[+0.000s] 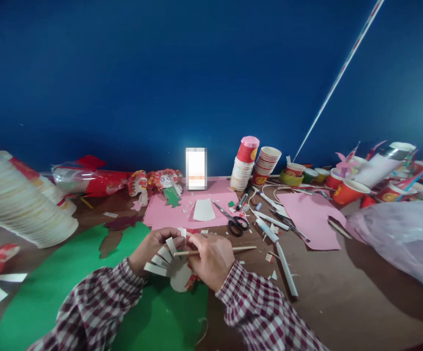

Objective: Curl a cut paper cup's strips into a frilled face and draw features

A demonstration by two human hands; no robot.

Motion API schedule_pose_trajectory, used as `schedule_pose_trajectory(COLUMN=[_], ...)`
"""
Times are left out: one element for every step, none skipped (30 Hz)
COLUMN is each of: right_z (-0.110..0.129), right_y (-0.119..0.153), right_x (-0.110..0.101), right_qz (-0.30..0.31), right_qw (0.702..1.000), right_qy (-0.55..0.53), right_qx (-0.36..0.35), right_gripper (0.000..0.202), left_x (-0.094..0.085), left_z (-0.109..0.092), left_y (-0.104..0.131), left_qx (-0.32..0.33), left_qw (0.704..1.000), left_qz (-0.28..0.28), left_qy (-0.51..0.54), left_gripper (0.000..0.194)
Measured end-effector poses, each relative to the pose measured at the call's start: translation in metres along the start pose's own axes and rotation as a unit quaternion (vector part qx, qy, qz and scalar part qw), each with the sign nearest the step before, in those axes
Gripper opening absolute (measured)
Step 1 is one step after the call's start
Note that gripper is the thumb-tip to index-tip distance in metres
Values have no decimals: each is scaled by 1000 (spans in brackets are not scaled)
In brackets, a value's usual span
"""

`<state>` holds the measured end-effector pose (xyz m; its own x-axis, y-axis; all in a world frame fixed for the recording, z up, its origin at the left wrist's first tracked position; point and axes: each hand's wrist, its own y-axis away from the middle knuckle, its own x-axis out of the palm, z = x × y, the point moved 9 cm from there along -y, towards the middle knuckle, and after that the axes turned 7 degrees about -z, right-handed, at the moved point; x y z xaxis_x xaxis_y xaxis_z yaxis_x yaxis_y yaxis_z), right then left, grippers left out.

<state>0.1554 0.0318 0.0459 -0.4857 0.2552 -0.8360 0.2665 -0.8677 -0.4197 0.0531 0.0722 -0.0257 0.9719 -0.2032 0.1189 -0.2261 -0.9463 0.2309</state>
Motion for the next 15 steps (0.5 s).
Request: schedule_pose_trajectory(right_z=[-2, -4, -6, -8, -9, -10, -10, -9, -8, -8, -7, -7, -7, -7, -7], right_y=[-1, -2, -3, -4, -4, -4, -4, -4, -4, -4, -4, -4, -4, -5, -5], right_x=[-2, -4, -5, -5, -4, -3, -1, 1, 3, 4, 5, 5, 6, 6, 6], right_qz=[-6, -11, -13, -12, -7, 3, 15, 29, 41, 52, 63, 73, 83, 91, 97], right_qw=[1000, 1000, 1000, 1000, 1000, 999, 999, 999, 999, 998, 997, 996, 996, 995, 994], right_qy=[-2, 0, 5, 11, 18, 24, 28, 30, 33, 35, 38, 41, 43, 44, 43], right_qx=[6, 11, 16, 20, 22, 20, 17, 11, 5, 1, -2, -3, -4, -4, -3], right_gripper=[10, 12, 14, 14, 15, 15, 15, 14, 13, 11, 10, 9, 9, 9, 10], left_x=[-1, -3, -4, -4, -4, -3, -2, -1, 0, 0, 1, 0, -1, -3, -5], left_z=[0, -1, -1, -2, -2, -3, -4, -4, -5, -6, -6, -6, -5, -5, -5], left_y=[-1, -1, -1, -1, -1, -1, 0, 1, 1, 2, 2, 2, 1, 0, -1], left_qx=[2, 4, 6, 5, 3, -1, -4, -7, -10, -12, -12, -12, -12, -9, -3], left_qw=[1000, 1000, 1000, 1000, 1000, 1000, 1000, 1000, 1000, 1000, 1000, 1000, 1000, 1000, 1000], left_qz=[-3, -7, -9, -9, -8, -7, -5, -4, -1, 1, 2, 1, -3, -12, -16], left_qy=[0, -2, -4, -6, -6, -4, 0, 5, 8, 8, 6, 3, 1, 3, 6], left_gripper=[29, 30, 30, 31, 32, 32, 32, 33, 33, 32, 32, 32, 31, 31, 31])
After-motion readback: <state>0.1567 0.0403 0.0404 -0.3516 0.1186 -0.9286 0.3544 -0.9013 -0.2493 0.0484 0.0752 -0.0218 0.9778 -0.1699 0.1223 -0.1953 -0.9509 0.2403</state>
